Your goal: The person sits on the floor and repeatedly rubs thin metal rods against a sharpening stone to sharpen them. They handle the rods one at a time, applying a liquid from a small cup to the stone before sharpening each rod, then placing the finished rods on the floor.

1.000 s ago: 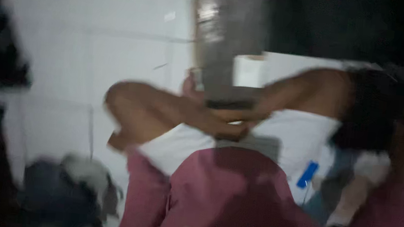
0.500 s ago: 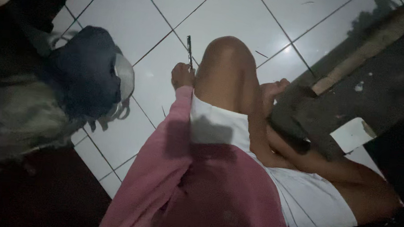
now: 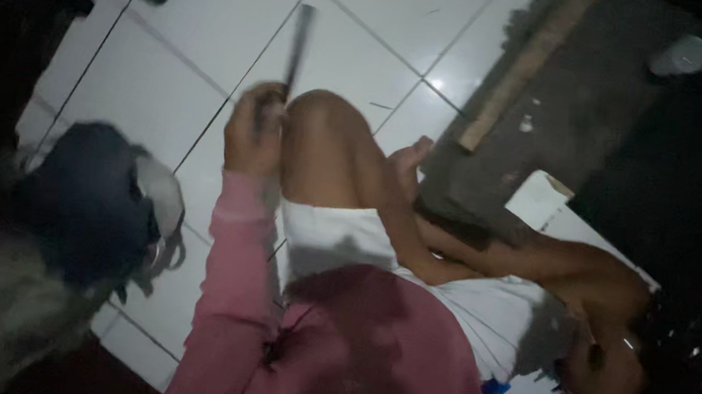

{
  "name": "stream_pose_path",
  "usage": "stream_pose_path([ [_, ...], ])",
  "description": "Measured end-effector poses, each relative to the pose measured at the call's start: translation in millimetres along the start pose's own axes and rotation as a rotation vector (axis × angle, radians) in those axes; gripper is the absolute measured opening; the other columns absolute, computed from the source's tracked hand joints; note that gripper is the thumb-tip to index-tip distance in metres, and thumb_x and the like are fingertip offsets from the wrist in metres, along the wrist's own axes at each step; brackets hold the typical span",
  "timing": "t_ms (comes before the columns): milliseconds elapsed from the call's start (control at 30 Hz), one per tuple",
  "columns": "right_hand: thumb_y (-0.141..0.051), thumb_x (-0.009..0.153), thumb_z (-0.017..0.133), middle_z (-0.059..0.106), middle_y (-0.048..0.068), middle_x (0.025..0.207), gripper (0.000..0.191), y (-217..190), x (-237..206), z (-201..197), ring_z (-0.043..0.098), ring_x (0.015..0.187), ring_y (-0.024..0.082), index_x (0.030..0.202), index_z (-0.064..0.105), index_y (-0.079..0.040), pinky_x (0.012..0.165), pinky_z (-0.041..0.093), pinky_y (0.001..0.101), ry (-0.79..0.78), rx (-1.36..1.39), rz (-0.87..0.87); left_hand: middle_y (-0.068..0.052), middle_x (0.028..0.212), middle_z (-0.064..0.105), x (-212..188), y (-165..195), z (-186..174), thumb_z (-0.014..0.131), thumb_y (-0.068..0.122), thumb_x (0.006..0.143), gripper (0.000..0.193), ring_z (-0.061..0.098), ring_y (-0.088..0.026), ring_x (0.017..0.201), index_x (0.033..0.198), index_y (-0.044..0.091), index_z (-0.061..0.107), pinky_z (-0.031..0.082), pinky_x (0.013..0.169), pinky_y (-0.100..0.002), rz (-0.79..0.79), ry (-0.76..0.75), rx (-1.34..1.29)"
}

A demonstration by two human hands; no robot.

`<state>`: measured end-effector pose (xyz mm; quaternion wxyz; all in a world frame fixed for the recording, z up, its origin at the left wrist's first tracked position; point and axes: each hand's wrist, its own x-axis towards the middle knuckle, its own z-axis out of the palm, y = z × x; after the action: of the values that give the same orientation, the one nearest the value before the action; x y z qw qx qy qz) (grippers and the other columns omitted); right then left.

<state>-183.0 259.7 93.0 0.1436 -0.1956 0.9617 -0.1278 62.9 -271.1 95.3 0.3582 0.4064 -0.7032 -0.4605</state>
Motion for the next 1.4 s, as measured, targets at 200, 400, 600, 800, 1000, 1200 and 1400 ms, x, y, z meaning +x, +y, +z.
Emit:
stream_pose_path([
  [200, -0.014, 0.100, 0.059, 0.068, 0.012, 0.113, 0.044, -109, 2, 0, 0.067, 0.097, 0.021, 0.142, 0.055, -0.001, 0.085, 0.055, 0.0308, 0.033, 0.833, -0.279, -0.015, 0.112, 0.067, -48, 104, 93, 0.054, 0.001, 0.101, 0.027, 0.067, -0.027, 0.101, 0.126, 0.000, 0.064, 0.056, 0.092, -0.039, 0.530, -0.823, -0.079],
  [400, -0.015, 0.104, 0.065, 0.070, 0.008, 0.092, 0.023, -126, -2, -27, 0.063, 0.079, 0.014, 0.118, 0.069, 0.002, 0.068, 0.051, 0.0283, 0.027, 0.980, -0.061, -0.017, 0.109, 0.067, -73, 115, 123, 0.063, 0.005, 0.100, 0.030, 0.069, -0.030, 0.097, 0.129, -0.001, 0.064, 0.056, 0.084, -0.038, 0.486, -1.138, -0.121],
  [600, -0.016, 0.099, 0.066, 0.071, 0.007, 0.085, 0.022, -132, 7, -19, 0.063, 0.073, 0.011, 0.112, 0.070, 0.001, 0.063, 0.051, 0.0281, -0.087, 0.898, 0.002, -0.016, 0.105, 0.066, -102, 136, 159, 0.075, 0.018, 0.093, 0.041, 0.070, -0.030, 0.093, 0.127, -0.001, 0.063, 0.056, 0.076, -0.038, 0.582, -1.065, -0.132],
  [800, -0.017, 0.103, 0.065, 0.072, 0.006, 0.091, 0.020, -148, 2, -37, 0.068, 0.080, 0.014, 0.115, 0.068, -0.001, 0.069, 0.054, 0.0275, -0.040, 0.852, -0.013, -0.013, 0.103, 0.066, -93, 148, 163, 0.071, 0.012, 0.098, 0.021, 0.070, -0.026, 0.089, 0.115, 0.001, 0.066, 0.058, 0.076, -0.037, 0.837, -0.901, -0.053],
  [1000, -0.009, 0.092, 0.076, 0.073, 0.020, 0.115, 0.041, -159, 13, -65, 0.073, 0.097, 0.027, 0.129, 0.065, 0.003, 0.081, 0.059, 0.0335, 0.224, 0.426, -0.592, -0.013, 0.102, 0.066, -81, 170, 163, 0.073, 0.013, 0.098, 0.021, 0.069, -0.027, 0.088, 0.114, 0.000, 0.067, 0.057, 0.076, -0.038, 0.898, -0.879, -0.075],
  [1200, -0.007, 0.094, 0.077, 0.077, 0.015, 0.107, 0.030, -159, 20, -71, 0.076, 0.082, 0.020, 0.122, 0.070, 0.001, 0.066, 0.059, 0.0294, 0.205, 0.342, -0.637, -0.012, 0.101, 0.067, -79, 183, 161, 0.077, 0.014, 0.095, 0.025, 0.070, -0.026, 0.089, 0.114, 0.000, 0.067, 0.056, 0.077, -0.038, 0.898, -0.868, -0.044],
  [1400, -0.008, 0.094, 0.078, 0.076, 0.014, 0.106, 0.024, -155, 18, -67, 0.076, 0.092, 0.023, 0.115, 0.069, 0.000, 0.075, 0.061, 0.0303, 0.269, 0.357, -0.664, -0.011, 0.096, 0.067, -83, 187, 162, 0.082, 0.012, 0.091, 0.024, 0.069, -0.024, 0.083, 0.108, 0.001, 0.069, 0.054, 0.071, -0.037, 0.916, -0.835, -0.022],
])
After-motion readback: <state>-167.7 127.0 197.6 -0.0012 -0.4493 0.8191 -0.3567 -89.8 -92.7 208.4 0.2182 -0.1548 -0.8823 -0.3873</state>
